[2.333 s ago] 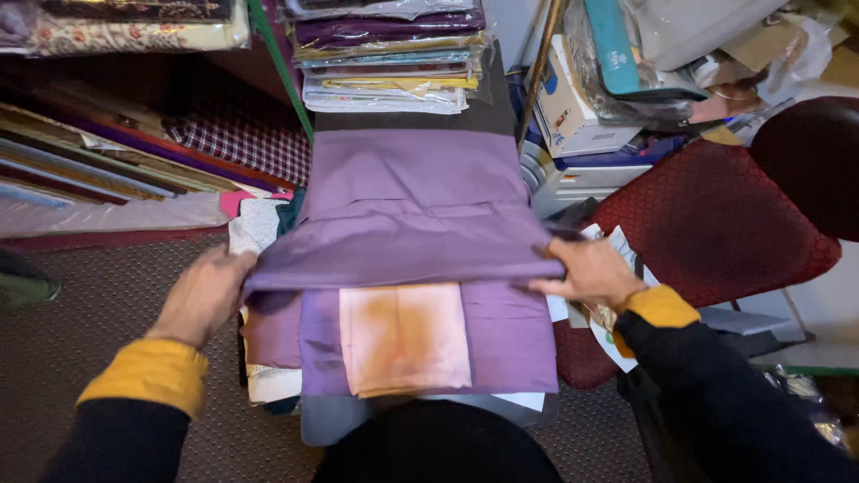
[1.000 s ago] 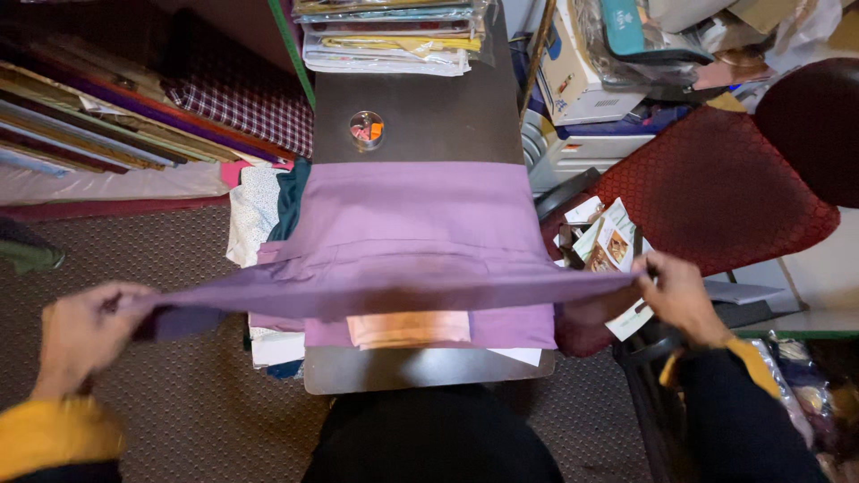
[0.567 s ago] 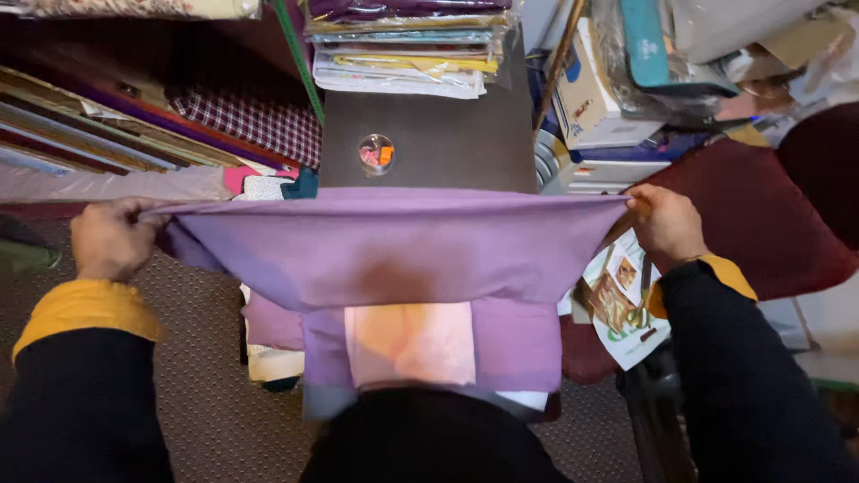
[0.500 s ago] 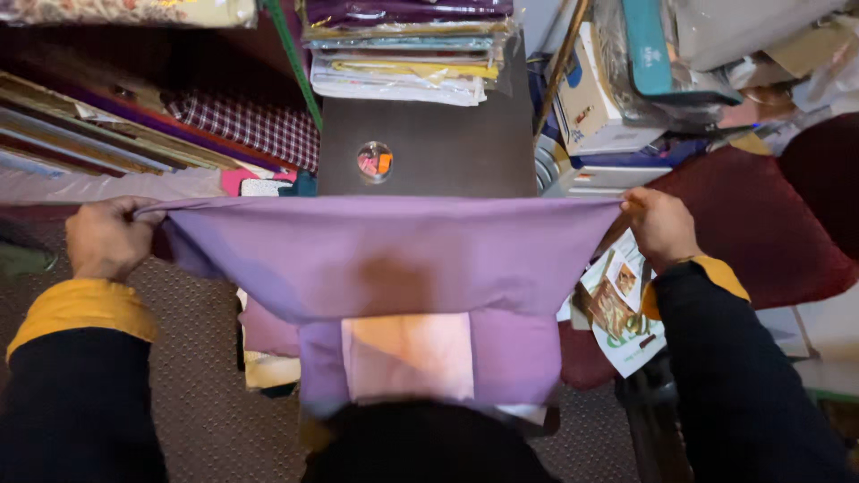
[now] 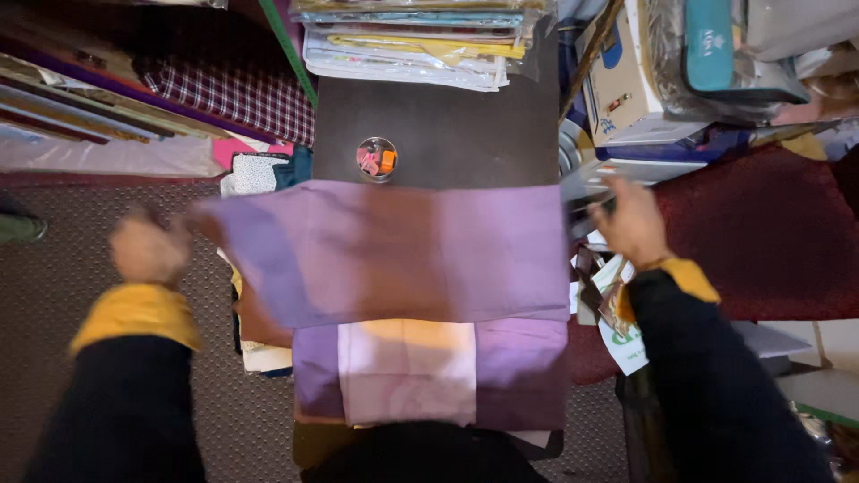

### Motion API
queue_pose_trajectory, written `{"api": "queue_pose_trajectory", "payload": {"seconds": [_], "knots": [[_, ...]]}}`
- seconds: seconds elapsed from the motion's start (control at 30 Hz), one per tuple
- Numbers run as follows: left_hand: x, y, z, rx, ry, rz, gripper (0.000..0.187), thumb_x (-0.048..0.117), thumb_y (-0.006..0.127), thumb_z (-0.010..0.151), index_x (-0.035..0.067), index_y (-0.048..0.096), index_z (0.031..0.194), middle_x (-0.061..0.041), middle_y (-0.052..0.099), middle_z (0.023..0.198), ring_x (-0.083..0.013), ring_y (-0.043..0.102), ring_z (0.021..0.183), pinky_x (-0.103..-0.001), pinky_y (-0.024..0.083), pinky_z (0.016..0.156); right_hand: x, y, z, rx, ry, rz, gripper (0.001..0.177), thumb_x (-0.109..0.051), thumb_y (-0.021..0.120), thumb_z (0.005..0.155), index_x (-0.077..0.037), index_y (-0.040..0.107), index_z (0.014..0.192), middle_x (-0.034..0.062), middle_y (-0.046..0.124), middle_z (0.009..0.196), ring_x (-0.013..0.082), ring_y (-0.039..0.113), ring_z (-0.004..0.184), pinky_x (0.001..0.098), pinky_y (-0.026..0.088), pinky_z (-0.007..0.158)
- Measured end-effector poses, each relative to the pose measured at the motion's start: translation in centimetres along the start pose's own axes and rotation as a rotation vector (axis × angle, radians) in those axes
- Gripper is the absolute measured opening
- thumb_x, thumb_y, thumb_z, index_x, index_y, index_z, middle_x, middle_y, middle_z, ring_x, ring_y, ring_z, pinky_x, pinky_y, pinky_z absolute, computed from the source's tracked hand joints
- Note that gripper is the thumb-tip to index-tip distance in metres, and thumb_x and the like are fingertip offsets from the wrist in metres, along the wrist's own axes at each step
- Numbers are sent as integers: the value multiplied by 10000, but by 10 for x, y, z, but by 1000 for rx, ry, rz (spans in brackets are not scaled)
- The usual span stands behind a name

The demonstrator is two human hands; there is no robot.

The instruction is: The person takes a folded purple garment from a shelf, removes it from its plastic packaging, unfolds the pieces to show a floral pattern, then refolds the items and places them back into the bag along with product leaflets.

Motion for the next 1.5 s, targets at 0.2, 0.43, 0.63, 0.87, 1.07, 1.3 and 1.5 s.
{"api": "queue_pose_trajectory", "payload": {"seconds": [0.2,0.43,0.63,0.87,1.07,1.3,1.5], "knots": [[51,-5,-156,-973,-598,-735,876,756,270,1003,198,103,1657,-243,587,1451,-477,624,1204,-610,498,922,-114,15,-94,-222,-310,385,789,-352,795,681,-71,571,1384,248,601,1363,466,522,1309,584,355,1142],[20,92,-159,-1097,-824,-1156,739,872,649,798,178,396,786,94,301,694,-148,361,604,-325,329,575,-125,58,-153,61,-269,183,606,-298,805,757,-163,619,1317,177,520,1454,430,521,1305,537,406,1098],[7,96,-160,-1016,-886,-1422,695,588,891,779,101,476,1049,-14,476,962,-162,597,901,-242,518,845,-111,93,-163,296,-223,191,159,-208,762,794,-258,654,900,-25,619,833,242,651,845,384,528,805],[17,97,-145,-757,-1019,-1938,330,294,867,761,133,656,955,-27,755,935,-240,766,916,-470,612,969,-114,95,-164,373,-147,91,273,-114,768,744,-231,608,932,16,583,914,284,620,881,421,507,780],[70,-18,-123,-379,-778,-2317,348,162,749,693,119,712,1037,-79,793,1092,-296,790,1024,-501,612,1038,-78,97,-161,418,57,102,411,-58,773,663,-193,573,995,65,584,980,354,623,932,475,504,828],[107,-174,-182,-131,-466,-2482,202,172,569,848,79,676,992,-126,713,1031,-271,707,1018,-388,589,904,-78,24,-189,560,-151,67,260,83,574,729,-143,447,749,18,471,768,182,424,713,300,347,603],[17,-175,-194,169,-474,-2320,336,238,510,842,63,677,1075,-185,725,1199,-341,752,1224,-411,636,964,-170,4,-281,272,-283,87,243,-55,680,621,-136,635,846,51,629,843,282,581,806,399,480,732]]}}
Point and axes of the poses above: each hand's wrist, its own z-axis towards the middle knuckle, its own y-axis out of the palm, x = y × z, the point moved 1 cm from there along z, towards the middle knuckle
